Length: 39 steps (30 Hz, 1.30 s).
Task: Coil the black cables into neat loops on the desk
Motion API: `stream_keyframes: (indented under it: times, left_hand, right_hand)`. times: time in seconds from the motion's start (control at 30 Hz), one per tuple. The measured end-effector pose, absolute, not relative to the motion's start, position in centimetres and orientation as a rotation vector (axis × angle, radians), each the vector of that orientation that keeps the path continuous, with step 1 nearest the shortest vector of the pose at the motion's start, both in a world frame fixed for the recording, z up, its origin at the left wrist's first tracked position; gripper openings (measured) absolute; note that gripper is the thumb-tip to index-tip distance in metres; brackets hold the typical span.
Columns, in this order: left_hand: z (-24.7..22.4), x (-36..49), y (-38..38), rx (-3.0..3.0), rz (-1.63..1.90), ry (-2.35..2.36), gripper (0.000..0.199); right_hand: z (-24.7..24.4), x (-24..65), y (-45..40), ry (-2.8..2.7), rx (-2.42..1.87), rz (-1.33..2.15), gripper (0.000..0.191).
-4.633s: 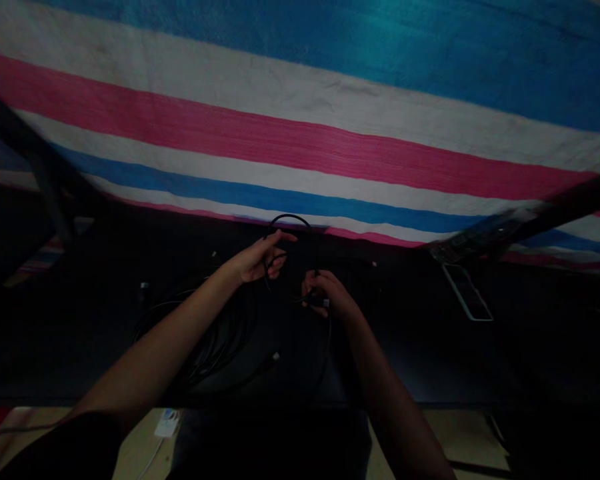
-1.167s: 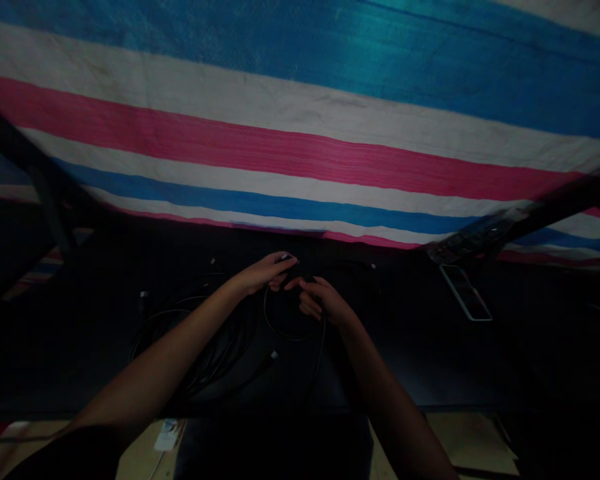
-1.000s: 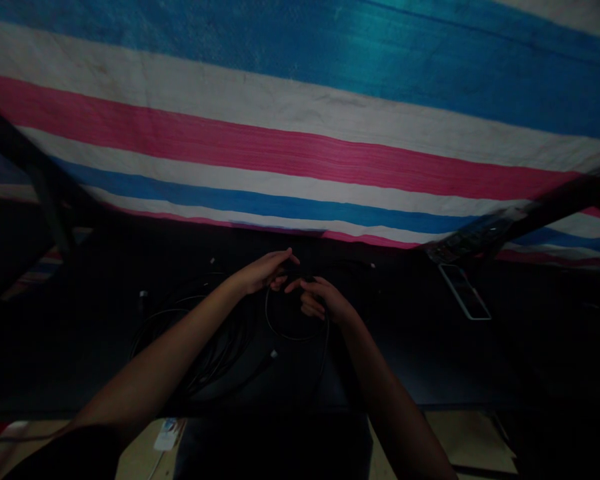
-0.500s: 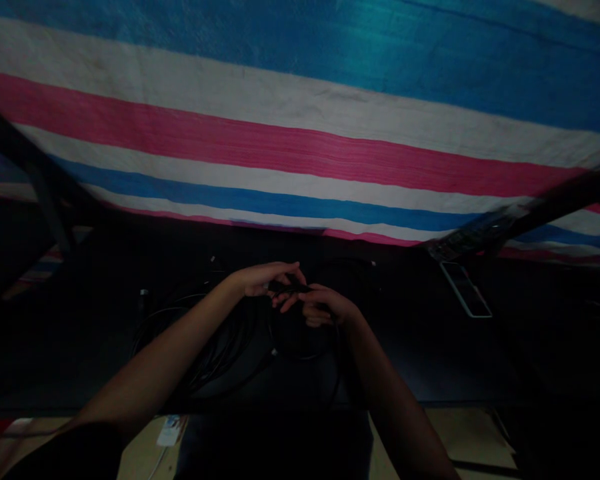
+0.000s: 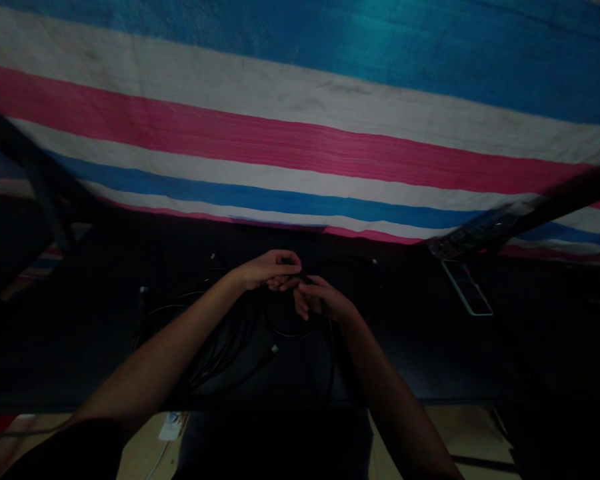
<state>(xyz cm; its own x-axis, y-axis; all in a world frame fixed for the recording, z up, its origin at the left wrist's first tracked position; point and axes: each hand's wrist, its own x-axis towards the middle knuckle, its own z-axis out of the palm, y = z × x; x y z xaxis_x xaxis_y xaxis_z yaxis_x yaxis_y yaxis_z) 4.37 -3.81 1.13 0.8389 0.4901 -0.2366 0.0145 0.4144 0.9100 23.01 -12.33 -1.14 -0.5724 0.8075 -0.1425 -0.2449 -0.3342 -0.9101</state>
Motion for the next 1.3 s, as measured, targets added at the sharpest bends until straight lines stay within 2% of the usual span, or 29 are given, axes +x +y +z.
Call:
stream_keyframes:
  times: [0.4, 0.77, 1.3]
  left_hand:
    - [0.97, 4.48, -3.32, 0.992, 0.585, 0.655, 0.034]
    - [0.69, 4.29, -2.97, 1.31, 0.477, 0.748, 0.028]
    - [0.42, 4.13, -3.03, 1.644, 0.256, 0.65, 0.039]
  right_hand:
    - [-0.91, 23.14, -11.88, -1.053, -0.813, 1.802, 0.036]
    - [-1.0, 22.99, -11.93, -1.161, -0.983, 1.692, 0.035]
    - [-1.15, 23.21, -11.82, -1.373, -1.075, 1.712, 0.034]
